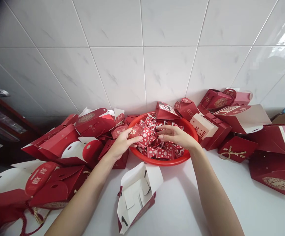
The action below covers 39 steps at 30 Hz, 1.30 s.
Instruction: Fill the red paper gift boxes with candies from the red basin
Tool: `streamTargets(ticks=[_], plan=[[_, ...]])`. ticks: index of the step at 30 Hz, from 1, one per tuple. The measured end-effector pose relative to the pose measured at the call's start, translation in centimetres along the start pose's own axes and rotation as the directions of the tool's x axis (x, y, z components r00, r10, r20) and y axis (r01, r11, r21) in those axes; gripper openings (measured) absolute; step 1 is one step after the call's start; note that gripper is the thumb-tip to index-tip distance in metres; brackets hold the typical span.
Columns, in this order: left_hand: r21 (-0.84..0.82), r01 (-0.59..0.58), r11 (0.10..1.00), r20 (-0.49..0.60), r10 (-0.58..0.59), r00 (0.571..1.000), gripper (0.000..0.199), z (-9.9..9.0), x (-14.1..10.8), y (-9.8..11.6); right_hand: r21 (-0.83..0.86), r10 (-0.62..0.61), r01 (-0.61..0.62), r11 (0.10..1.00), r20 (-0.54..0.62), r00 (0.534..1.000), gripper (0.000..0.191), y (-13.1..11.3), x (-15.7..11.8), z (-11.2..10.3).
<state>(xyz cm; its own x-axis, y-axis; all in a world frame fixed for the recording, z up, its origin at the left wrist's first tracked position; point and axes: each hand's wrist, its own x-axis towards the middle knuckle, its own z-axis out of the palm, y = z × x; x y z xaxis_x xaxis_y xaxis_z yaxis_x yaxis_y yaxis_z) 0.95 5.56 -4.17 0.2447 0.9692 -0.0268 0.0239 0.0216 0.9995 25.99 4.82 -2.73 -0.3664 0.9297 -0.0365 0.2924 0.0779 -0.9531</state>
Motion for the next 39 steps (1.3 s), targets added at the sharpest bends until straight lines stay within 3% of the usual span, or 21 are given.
streamTargets(ticks=[3, 7, 9, 12, 15, 17, 19, 24, 29, 34, 39], plan=[[-0.006, 0.000, 1.000, 0.009, 0.000, 1.000, 0.045, 0.0, 0.0, 0.0, -0.207, 0.020, -0.043, 0.977, -0.111, 0.994, 0.046, 0.1, -0.3, -0.6], [0.002, -0.015, 1.000, 0.013, 0.015, 1.000, 0.045, -0.1, 0.1, -0.1, -0.624, 0.175, -0.312, 0.716, -0.272, 0.946, 0.034, 1.3, 0.0, -1.8], [0.009, -0.018, 1.000, 0.013, 0.018, 1.000, 0.045, -0.1, 0.1, -0.1, -0.678, 0.235, -0.339, 0.653, -0.245, 0.941, 0.027, 1.8, 0.2, -2.0], [0.017, -0.016, 1.000, 0.010, 0.015, 1.000, 0.046, -0.1, 0.1, -0.1, -0.688, 0.276, -0.256, 0.679, -0.083, 0.958, 0.023, 1.7, 0.4, -1.4], [0.025, -0.006, 1.000, 0.001, 0.006, 1.000, 0.047, 0.0, 0.0, 0.0, -0.674, 0.288, -0.177, 0.717, 0.056, 0.956, 0.045, 1.5, 0.2, -0.7], [0.024, 0.003, 1.000, 0.001, -0.003, 1.000, 0.048, 0.0, 0.0, 0.0, -0.662, 0.305, -0.161, 0.732, 0.107, 0.946, 0.069, 1.6, 0.1, -0.5], [0.021, 0.004, 1.000, 0.002, -0.004, 1.000, 0.048, 0.0, 0.1, 0.0, -0.650, 0.281, -0.128, 0.749, 0.136, 0.950, 0.079, 2.0, 0.2, -0.4], [0.030, -0.015, 0.999, 0.003, 0.014, 1.000, 0.045, -0.1, 0.1, -0.1, -0.621, 0.118, -0.022, 0.783, 0.114, 0.986, 0.053, 2.8, 0.8, -0.3], [0.026, -0.011, 1.000, -0.008, 0.011, 1.000, 0.046, -0.1, 0.0, 0.0, -0.522, -0.015, 0.070, 0.850, 0.110, 0.994, 0.025, 2.3, 0.8, -0.6], [0.014, 0.001, 1.000, 0.006, -0.001, 1.000, 0.045, 0.0, 0.1, -0.1, -0.189, -0.228, 0.231, 0.954, 0.042, 0.973, 0.026, 2.0, 0.7, -0.7], [0.005, -0.010, 1.000, 0.018, 0.010, 1.000, 0.042, -0.1, 0.2, -0.3, -0.047, -0.183, 0.183, 0.982, 0.002, 0.983, 0.031, 1.4, 0.3, -0.5]])
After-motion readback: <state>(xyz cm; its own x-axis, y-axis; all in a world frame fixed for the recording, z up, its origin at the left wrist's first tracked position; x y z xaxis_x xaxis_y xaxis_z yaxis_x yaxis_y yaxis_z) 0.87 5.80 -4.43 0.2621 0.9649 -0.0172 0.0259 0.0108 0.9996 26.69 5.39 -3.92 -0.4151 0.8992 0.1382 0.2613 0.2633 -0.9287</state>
